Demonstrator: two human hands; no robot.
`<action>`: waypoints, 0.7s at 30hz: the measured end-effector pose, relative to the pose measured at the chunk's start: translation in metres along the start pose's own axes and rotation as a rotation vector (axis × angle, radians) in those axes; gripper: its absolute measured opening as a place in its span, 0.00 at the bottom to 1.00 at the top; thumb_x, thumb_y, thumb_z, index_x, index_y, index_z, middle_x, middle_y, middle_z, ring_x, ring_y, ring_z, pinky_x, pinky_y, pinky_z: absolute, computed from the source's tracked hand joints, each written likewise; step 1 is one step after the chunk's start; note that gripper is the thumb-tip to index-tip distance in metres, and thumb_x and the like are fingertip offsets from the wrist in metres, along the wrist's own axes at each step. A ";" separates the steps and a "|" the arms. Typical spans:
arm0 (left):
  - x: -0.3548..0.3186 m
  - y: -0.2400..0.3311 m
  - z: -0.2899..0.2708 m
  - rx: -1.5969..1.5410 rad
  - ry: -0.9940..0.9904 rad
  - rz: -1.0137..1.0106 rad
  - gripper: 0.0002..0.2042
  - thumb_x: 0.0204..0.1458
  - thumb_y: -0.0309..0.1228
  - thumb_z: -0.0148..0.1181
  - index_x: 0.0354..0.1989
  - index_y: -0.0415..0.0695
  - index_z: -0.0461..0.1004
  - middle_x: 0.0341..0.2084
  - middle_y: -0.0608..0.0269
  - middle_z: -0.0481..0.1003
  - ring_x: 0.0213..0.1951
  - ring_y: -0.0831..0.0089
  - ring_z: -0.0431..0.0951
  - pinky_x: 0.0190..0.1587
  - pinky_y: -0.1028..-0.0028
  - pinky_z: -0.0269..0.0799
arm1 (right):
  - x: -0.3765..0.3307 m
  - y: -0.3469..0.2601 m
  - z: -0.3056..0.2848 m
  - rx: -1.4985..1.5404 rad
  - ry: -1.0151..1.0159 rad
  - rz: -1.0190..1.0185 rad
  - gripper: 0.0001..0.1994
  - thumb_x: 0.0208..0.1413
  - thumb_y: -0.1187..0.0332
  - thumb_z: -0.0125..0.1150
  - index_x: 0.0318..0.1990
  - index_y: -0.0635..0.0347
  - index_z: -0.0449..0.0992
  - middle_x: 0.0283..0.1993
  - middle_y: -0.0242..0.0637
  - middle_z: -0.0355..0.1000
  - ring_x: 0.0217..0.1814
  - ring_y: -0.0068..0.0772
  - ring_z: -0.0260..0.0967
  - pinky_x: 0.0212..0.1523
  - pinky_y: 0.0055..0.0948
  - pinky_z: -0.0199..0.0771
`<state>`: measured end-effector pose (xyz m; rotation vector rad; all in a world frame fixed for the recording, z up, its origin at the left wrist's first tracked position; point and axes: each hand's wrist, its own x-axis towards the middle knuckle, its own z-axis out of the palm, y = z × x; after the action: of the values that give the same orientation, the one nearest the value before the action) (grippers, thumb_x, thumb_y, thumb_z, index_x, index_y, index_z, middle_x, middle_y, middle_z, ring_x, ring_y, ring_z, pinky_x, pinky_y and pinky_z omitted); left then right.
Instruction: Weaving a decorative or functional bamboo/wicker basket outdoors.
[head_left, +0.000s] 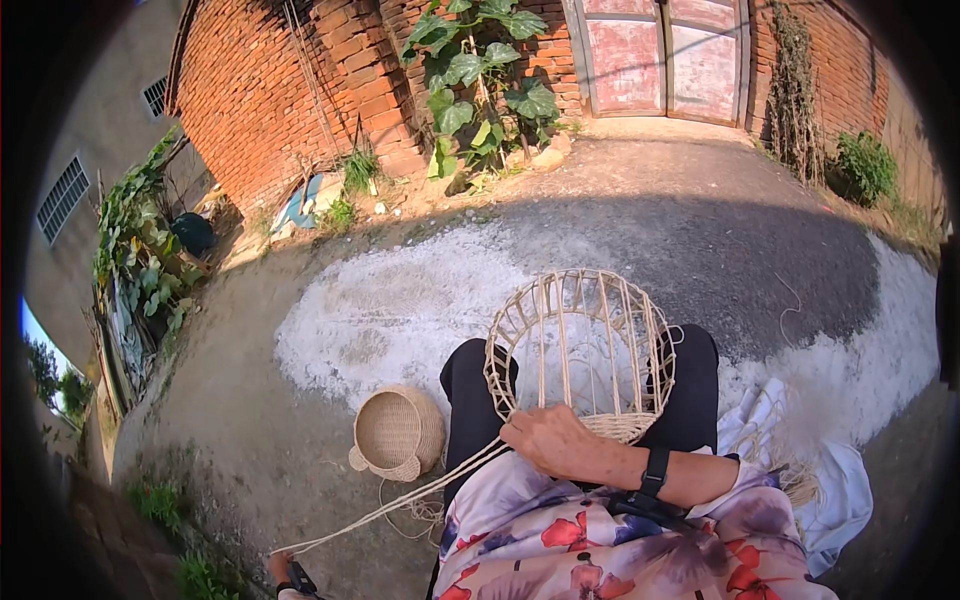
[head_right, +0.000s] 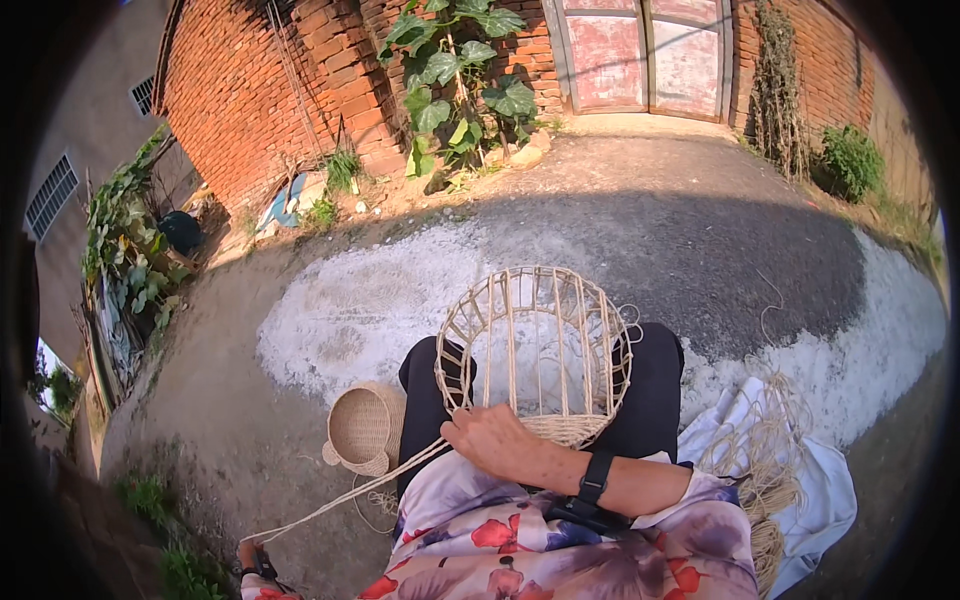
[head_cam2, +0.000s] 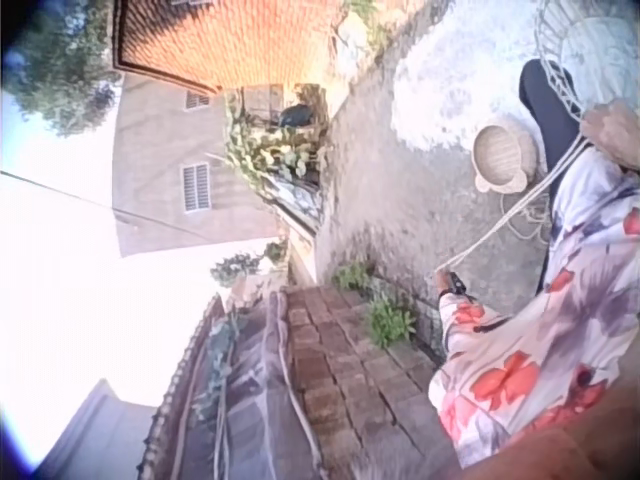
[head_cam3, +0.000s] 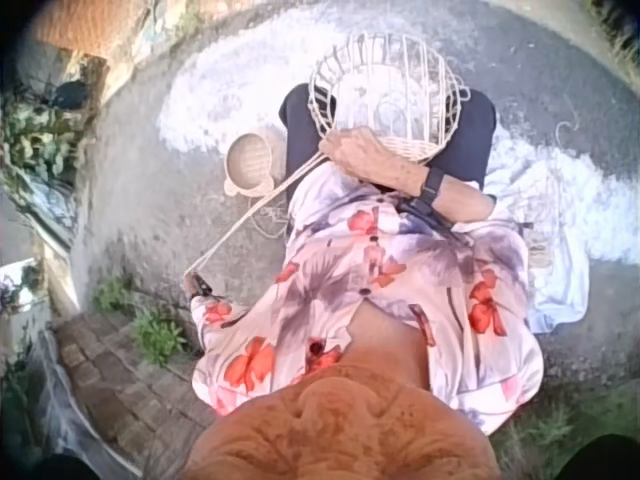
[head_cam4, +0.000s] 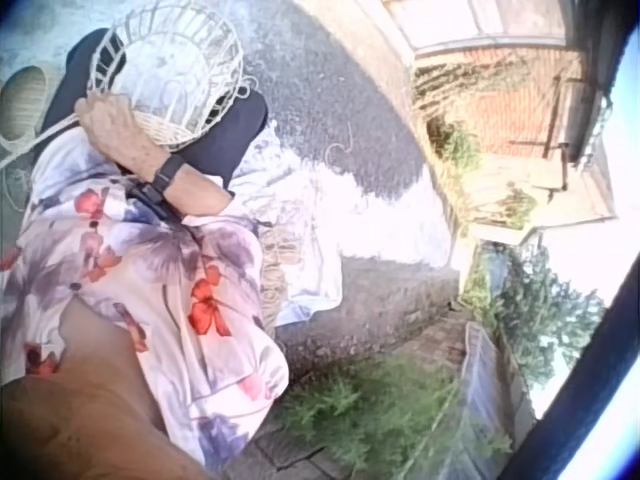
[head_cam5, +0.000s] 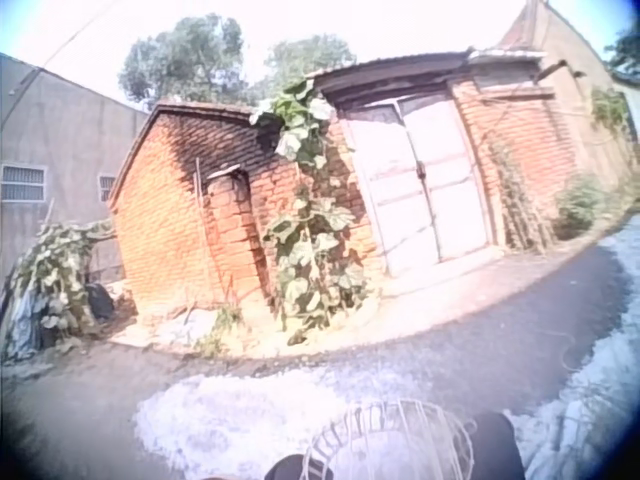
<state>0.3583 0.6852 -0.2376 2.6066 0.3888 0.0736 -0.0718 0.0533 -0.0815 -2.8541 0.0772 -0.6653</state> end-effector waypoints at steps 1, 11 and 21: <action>-0.001 -0.013 -0.012 -0.021 0.056 -0.066 0.14 0.47 0.37 0.62 0.40 0.45 0.75 0.22 0.53 0.74 0.20 0.62 0.73 0.27 0.62 0.69 | -0.001 0.001 0.003 -0.017 -0.004 -0.002 0.04 0.46 0.72 0.56 0.29 0.60 0.68 0.28 0.40 0.67 0.29 0.41 0.73 0.25 0.38 0.72; -0.037 0.151 -0.005 0.126 -0.347 0.106 0.39 0.33 0.20 0.68 0.61 0.41 0.62 0.34 0.52 0.77 0.26 0.67 0.79 0.24 0.69 0.75 | 0.006 0.016 0.005 0.405 0.104 0.280 0.10 0.61 0.65 0.52 0.29 0.60 0.71 0.19 0.36 0.68 0.23 0.32 0.71 0.24 0.30 0.68; -0.388 0.497 0.044 -0.371 -1.303 1.321 0.10 0.57 0.26 0.55 0.45 0.39 0.77 0.30 0.63 0.77 0.31 0.78 0.76 0.33 0.76 0.72 | 0.043 0.083 -0.040 1.280 0.251 0.805 0.12 0.60 0.61 0.54 0.30 0.58 0.75 0.17 0.24 0.63 0.17 0.13 0.53 0.17 0.16 0.50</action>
<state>0.1213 0.1386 -0.0265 1.5861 -1.5508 -0.9137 -0.0514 -0.0401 -0.0460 -1.3324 0.5593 -0.5531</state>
